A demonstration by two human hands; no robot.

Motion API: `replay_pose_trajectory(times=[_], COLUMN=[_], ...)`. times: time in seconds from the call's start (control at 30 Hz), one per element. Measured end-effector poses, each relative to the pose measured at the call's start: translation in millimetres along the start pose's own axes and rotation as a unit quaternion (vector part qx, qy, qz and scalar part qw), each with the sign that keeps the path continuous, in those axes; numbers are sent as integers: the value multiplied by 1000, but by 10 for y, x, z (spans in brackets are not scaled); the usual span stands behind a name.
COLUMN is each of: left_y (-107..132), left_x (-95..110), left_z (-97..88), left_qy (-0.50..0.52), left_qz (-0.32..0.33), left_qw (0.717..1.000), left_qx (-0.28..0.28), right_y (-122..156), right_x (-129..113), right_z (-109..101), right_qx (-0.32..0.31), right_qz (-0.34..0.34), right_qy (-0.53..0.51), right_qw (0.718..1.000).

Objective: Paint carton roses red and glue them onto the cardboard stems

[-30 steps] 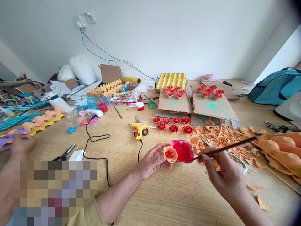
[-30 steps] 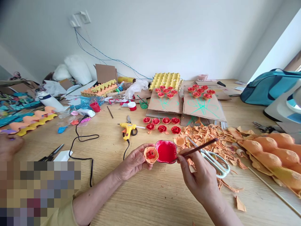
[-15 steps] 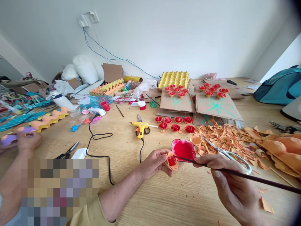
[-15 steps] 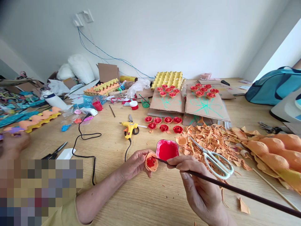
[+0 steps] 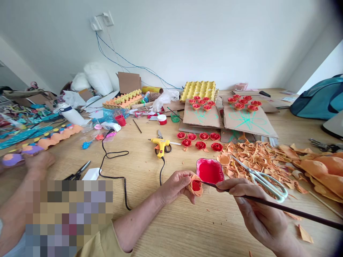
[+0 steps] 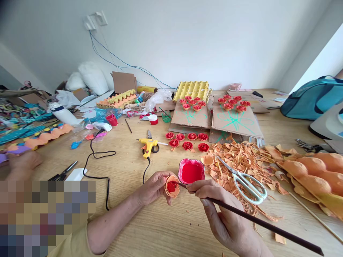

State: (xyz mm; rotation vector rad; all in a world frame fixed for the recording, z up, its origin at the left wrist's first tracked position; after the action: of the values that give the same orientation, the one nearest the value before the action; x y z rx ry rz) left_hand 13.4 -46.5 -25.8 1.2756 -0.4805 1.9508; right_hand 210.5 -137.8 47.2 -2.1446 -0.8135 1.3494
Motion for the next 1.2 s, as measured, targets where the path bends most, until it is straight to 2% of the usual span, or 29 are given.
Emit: replay_pose_trajectory(times=[0.3,0.47,0.7,0.97,1.2], left_y=[13,11,14,8,7], left_x=[5,-6,19,62,73], left_z=[-3,-11,18,-7,5], left_qy=[-4,-3,17,35,26], left_qz=[-4,-3,2,61,75], left_qw=[1000,1000,1000,997,996], left_qx=[7,-1,8,24,32], right_y=[-16,-3,25,-5,-31], right_x=[-69,-38,-7,-22,-39], right_z=[-34,0,-18,-53,-49], right_qx=[18,-4,6,18,34], right_qz=[-12,-6,-3,-21,-27], right_qy=[-35,-9,15,7,2], right_qw=[999,1000,1000,1000,999])
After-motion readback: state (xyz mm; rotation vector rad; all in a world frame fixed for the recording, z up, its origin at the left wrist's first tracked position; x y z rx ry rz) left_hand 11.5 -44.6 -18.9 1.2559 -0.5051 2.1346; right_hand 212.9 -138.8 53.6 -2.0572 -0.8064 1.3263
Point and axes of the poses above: each hand's wrist, its own y-axis away from the middle knuckle, its own z-axis out of the palm, x = y × z, the point moved 4 cm from there along -y, towards the middle knuckle, and after that the axes turned 3 degrees about -y, right-handed, at the moved point
